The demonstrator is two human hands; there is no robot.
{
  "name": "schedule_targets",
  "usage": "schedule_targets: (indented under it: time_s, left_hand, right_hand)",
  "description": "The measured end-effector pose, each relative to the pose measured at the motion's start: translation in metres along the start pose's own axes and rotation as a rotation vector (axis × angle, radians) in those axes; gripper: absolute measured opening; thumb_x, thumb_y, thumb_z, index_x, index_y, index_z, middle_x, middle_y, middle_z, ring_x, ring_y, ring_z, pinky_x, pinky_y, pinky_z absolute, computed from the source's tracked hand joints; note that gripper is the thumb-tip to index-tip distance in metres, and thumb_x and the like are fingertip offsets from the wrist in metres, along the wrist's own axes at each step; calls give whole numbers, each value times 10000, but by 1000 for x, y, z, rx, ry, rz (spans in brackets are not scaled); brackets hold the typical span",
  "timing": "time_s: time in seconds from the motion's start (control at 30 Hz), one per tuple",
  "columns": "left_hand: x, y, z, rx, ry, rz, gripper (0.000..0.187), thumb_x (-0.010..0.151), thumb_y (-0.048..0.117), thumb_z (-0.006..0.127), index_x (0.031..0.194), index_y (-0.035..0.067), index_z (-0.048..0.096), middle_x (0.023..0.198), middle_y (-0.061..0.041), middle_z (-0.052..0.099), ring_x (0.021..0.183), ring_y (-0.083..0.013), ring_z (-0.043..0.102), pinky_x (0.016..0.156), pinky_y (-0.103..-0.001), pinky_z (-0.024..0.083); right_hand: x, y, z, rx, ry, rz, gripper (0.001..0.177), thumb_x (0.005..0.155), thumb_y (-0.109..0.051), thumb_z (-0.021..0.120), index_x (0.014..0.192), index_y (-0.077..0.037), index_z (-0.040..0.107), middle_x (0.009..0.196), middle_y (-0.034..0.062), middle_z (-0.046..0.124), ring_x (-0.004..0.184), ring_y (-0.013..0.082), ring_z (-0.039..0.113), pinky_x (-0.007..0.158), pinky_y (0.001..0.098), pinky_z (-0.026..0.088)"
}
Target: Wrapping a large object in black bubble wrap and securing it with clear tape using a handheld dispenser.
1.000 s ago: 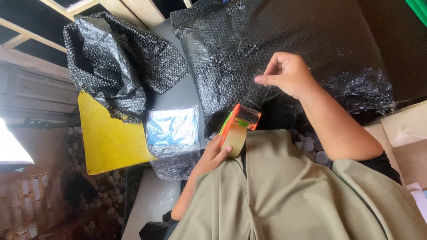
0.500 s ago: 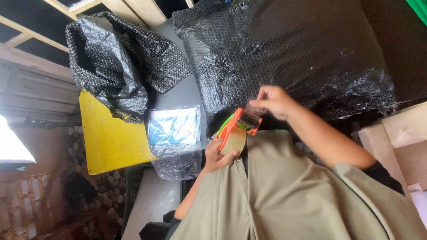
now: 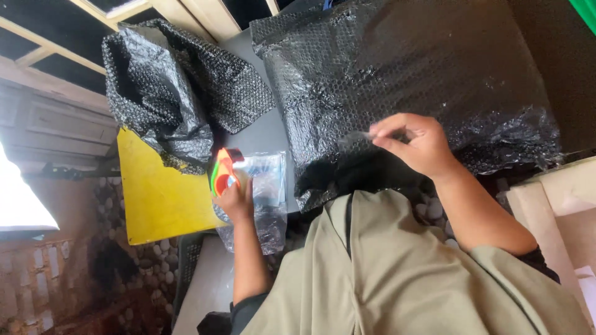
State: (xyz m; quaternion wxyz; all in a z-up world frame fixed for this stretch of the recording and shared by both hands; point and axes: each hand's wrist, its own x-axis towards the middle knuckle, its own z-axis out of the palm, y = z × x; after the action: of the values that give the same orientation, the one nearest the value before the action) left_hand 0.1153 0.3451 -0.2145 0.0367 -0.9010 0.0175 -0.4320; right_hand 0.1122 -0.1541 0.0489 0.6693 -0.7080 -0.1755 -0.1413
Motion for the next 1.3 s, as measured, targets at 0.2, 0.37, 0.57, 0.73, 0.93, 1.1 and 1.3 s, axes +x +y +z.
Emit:
schedule_targets:
  time_s: [0.2,0.37,0.57,0.73,0.93,1.1,1.3]
  left_hand:
    - [-38,-9,18,53,-138,-44,537,775,777,705,954,273,654,915,46,669,880,-206,617,1015,-621,369]
    - [43,71,-9,-253,-104,-247,604,761,471,795,1243,164,598,1323,-94,610,1234,-306,570,1088,-512,325]
    - [165,190,-18,-680,-549,125,580,1007,179,603,1558,92,443,1647,-210,345,1519,-417,305,1214,-603,232]
    - [189,218,-20,-563,-858,178,550,1072,195,479,1601,77,388,1679,-168,308,1578,-354,209,1239,-644,104]
    - [165,219,-2,-571,-670,228,561,971,136,586,1527,113,517,1618,-78,442,1539,-280,337,1219,-664,113]
    - [167,214,9,-883,-723,56,524,911,108,648,1433,152,621,1538,-62,550,1465,-296,460,1217,-632,221]
    - [158,204,29,-1451,-666,-340,556,1076,280,503,1490,88,186,1485,-257,493,1312,-548,516,1091,-644,430]
  right_hand:
    - [44,-7,7,-573,3,-493,175,909,-130,840,1078,-160,807,1402,196,572,1290,384,577,1030,437,513]
    - [50,75,8,-589,-104,-496,829,876,-66,817,1559,-190,363,1314,185,614,1254,426,582,1033,530,469]
    - [64,177,12,-605,-293,-292,1083,853,-30,797,1672,-107,93,1167,148,737,1151,392,670,997,528,513]
    - [68,175,24,-599,-252,-65,995,900,-41,765,1664,-68,129,1023,158,775,1053,376,716,996,516,535]
    - [71,156,37,-487,-81,-17,982,930,-78,776,1674,-91,134,934,73,795,916,285,757,886,415,572]
    - [80,176,51,-429,-36,-28,1024,909,-35,794,1678,-103,121,931,80,798,902,280,761,867,415,575]
    - [74,196,64,-556,-66,27,981,864,-78,805,1665,-186,251,904,26,797,906,249,754,870,395,575]
